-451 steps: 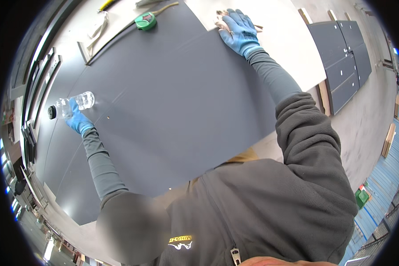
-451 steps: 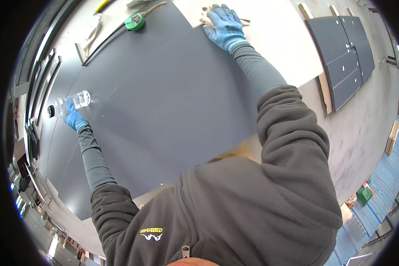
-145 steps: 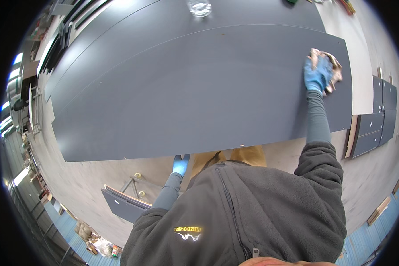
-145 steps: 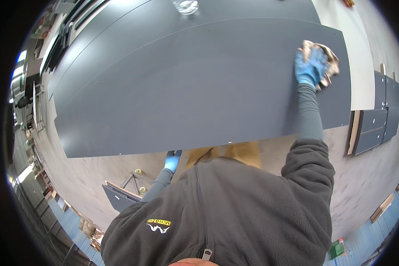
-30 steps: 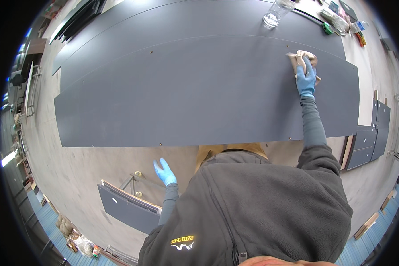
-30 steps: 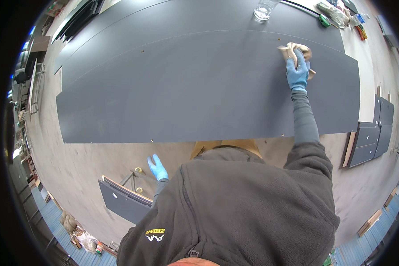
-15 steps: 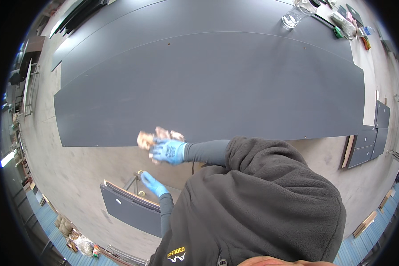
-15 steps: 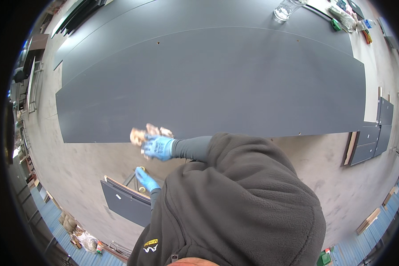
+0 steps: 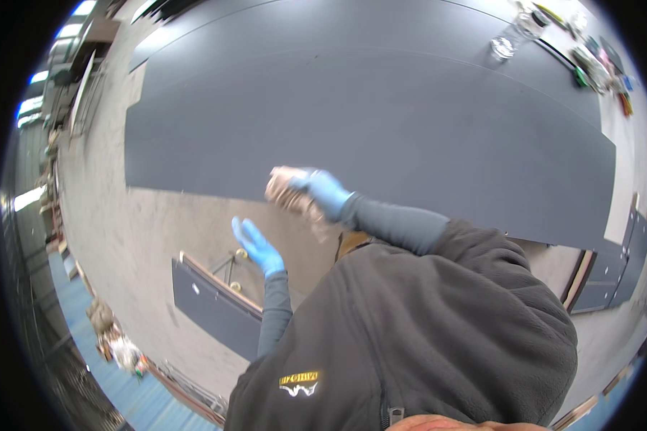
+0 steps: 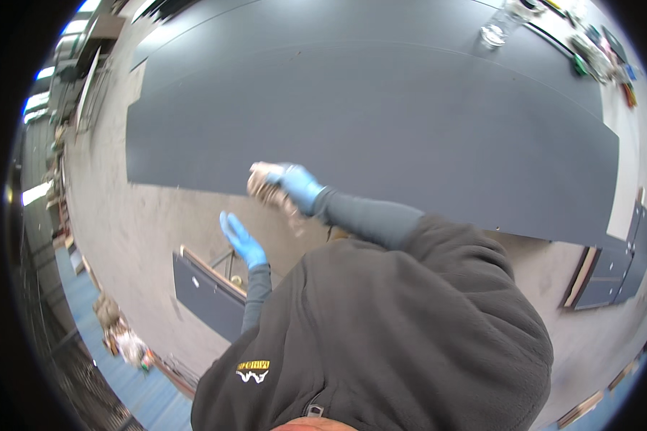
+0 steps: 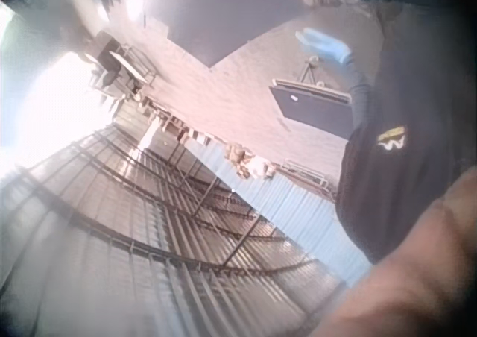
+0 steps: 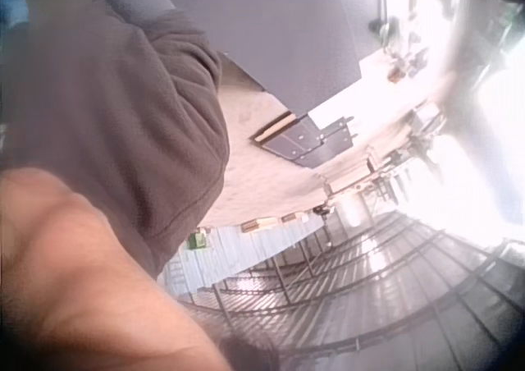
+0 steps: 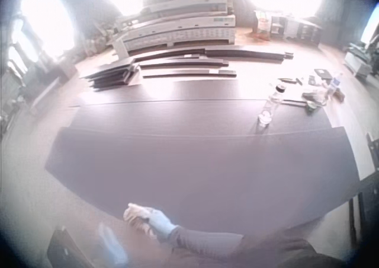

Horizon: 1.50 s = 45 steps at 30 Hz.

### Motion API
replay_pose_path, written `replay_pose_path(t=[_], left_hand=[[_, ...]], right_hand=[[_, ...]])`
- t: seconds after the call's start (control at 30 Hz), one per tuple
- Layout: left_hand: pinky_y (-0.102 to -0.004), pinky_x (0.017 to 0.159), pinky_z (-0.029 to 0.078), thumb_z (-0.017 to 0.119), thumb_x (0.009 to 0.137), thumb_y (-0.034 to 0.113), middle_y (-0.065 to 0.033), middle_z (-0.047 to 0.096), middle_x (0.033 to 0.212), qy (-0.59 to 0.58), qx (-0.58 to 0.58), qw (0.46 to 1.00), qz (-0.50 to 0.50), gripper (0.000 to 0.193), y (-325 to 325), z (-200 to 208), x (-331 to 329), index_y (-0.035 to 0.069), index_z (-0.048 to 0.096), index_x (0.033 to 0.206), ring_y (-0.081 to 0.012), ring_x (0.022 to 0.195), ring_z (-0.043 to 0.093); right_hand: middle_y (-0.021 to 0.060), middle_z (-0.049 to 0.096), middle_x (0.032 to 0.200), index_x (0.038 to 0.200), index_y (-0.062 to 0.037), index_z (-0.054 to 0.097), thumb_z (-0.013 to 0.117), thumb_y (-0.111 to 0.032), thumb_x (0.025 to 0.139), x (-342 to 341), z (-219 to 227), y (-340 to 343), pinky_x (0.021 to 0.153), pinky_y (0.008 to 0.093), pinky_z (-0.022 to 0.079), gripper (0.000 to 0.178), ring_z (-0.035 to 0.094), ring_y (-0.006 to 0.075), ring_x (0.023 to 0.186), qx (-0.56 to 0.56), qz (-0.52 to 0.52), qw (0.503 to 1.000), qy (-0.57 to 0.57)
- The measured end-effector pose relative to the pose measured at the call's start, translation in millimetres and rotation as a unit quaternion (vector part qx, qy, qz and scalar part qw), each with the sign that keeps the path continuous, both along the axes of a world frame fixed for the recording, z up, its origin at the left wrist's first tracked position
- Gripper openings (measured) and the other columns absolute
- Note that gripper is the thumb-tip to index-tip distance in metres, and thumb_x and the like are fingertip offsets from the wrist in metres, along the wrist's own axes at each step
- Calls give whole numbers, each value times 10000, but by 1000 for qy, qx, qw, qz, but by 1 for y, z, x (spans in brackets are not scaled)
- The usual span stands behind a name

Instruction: The person wipes a large dark panel with a cloth, periodically pouring liquid from a plastic bottle onto the cloth and continuing to wipe the surface. The person also flips the panel over to wipe the other side.

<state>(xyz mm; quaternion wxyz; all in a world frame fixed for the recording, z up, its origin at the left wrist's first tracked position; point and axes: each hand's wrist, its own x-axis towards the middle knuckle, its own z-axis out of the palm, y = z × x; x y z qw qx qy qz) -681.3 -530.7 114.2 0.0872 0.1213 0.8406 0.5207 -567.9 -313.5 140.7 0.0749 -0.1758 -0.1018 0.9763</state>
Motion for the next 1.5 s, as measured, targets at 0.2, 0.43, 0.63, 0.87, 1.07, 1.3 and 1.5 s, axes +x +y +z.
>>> replay_pose_path(t=[0.2, 0.43, 0.63, 0.87, 1.07, 1.3, 1.5], left_hand=[[-482, 1299, 344, 556, 1109, 610, -110, 475, 1646, -275, 196, 941, 11, 752, 66, 36, 39, 119, 422, 1663, -290, 1568, 412], [-541, 1229, 465, 472, 1063, 740, -130, 517, 1621, -557, 345, 743, -137, 831, 123, 78, 85, 143, 439, 1640, -334, 1490, 519], [-502, 1289, 391, 588, 1012, 722, -80, 517, 1633, -418, 258, 841, -225, 834, 129, 44, 90, 203, 437, 1648, -289, 1507, 500], [-338, 1118, 530, 625, 1140, 408, -101, 633, 1414, -233, 124, 943, -205, 516, 183, 39, 128, 24, 556, 1479, -203, 1258, 649], [-342, 1050, 530, 673, 1126, 364, -108, 694, 1292, -53, 72, 940, -330, 477, 259, 75, 196, -50, 639, 1360, -195, 1166, 675], [-386, 1161, 479, 566, 1161, 447, -158, 621, 1447, -93, 60, 922, -371, 605, 300, 73, 235, -25, 527, 1537, -231, 1329, 611], [-473, 1316, 312, 518, 1167, 475, -214, 421, 1695, -135, 26, 929, -345, 712, 294, 58, 260, 9, 368, 1683, -345, 1590, 411]], right_hand=[[105, 709, 1281, 1402, 13, 666, 643, -209, 1085, 53, 22, 34, 1004, 299, 592, 387, 706, 155, 1140, 92, -53, 994, 9], [157, 614, 1553, 1534, -36, 619, 625, -376, 1068, 84, 42, 41, 1255, 371, 412, 577, 564, 257, 1426, 438, 22, 897, -54], [167, 408, 1742, 1679, -77, 440, 695, -412, 1045, 115, 26, 59, 1323, 417, 323, 761, 334, 328, 1635, 532, -33, 843, -69], [160, 512, 1656, 1711, -71, 366, 806, -307, 979, 167, -3, 65, 1242, 412, 433, 886, 517, 276, 1493, 152, -66, 984, 61], [147, 612, 1523, 1632, -49, 458, 741, -145, 991, 225, -9, 83, 1162, 403, 542, 707, 634, 278, 1371, 73, -190, 976, 80], [162, 527, 1628, 1746, -92, 278, 713, -104, 995, 333, 5, 142, 1279, 428, 433, 868, 562, 269, 1466, 206, -408, 889, -15], [98, 765, 1285, 1495, -53, 608, 787, -30, 949, 475, -16, 200, 997, 421, 651, 576, 767, 288, 1130, 372, -545, 665, -350]])
